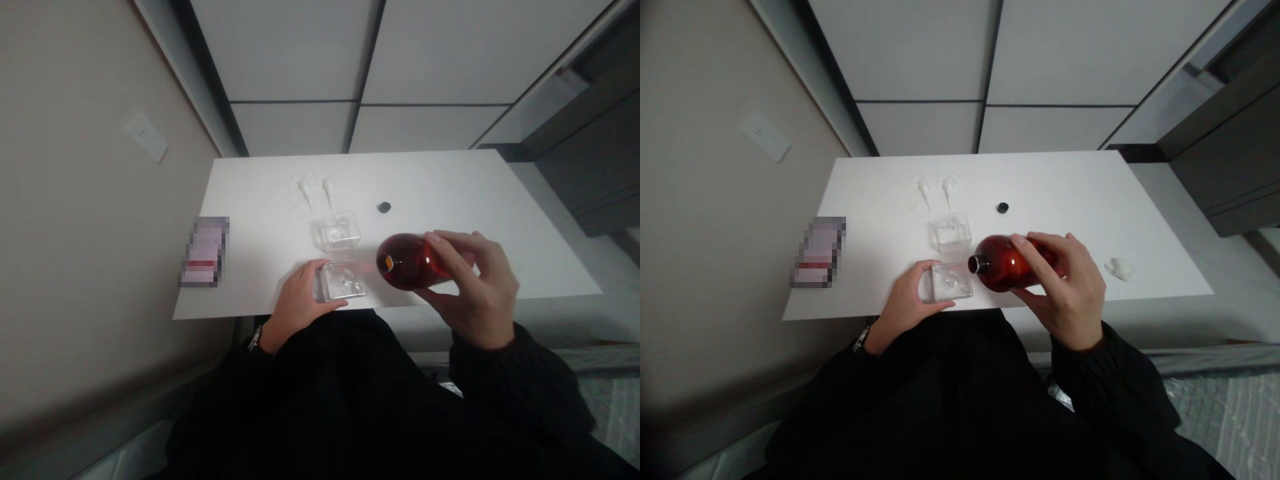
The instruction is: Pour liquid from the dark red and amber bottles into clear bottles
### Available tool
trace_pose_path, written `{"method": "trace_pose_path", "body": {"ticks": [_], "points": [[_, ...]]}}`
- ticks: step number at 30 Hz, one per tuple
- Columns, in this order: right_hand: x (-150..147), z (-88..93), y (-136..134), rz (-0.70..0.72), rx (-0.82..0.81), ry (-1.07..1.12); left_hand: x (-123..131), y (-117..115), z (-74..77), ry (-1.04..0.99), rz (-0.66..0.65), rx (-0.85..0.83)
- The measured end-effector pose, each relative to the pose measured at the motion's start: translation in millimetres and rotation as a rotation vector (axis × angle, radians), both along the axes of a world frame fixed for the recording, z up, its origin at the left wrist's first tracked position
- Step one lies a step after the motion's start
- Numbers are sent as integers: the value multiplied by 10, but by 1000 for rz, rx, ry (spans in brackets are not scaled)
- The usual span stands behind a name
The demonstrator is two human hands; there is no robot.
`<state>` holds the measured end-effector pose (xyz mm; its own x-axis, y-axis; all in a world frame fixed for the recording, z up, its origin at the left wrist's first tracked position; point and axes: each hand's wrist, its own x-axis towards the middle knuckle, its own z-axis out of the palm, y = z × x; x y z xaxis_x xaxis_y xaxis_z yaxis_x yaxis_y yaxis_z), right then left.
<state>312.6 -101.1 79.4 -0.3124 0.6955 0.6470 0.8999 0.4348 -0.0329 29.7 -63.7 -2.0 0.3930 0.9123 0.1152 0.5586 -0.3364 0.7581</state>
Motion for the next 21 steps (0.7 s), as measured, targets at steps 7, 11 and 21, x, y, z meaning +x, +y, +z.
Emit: {"method": "trace_pose_path", "body": {"ticks": [7, 11, 21], "points": [[180, -34, -148, -35, 31, 87, -381, 71, 6, 18, 134, 37], [260, -35, -228, -53, 55, 126, -498, 272, 8, -15, 166, -15], [425, -29, -409, -128, 102, 165, -451, 746, 127, 35, 61, -80]]}}
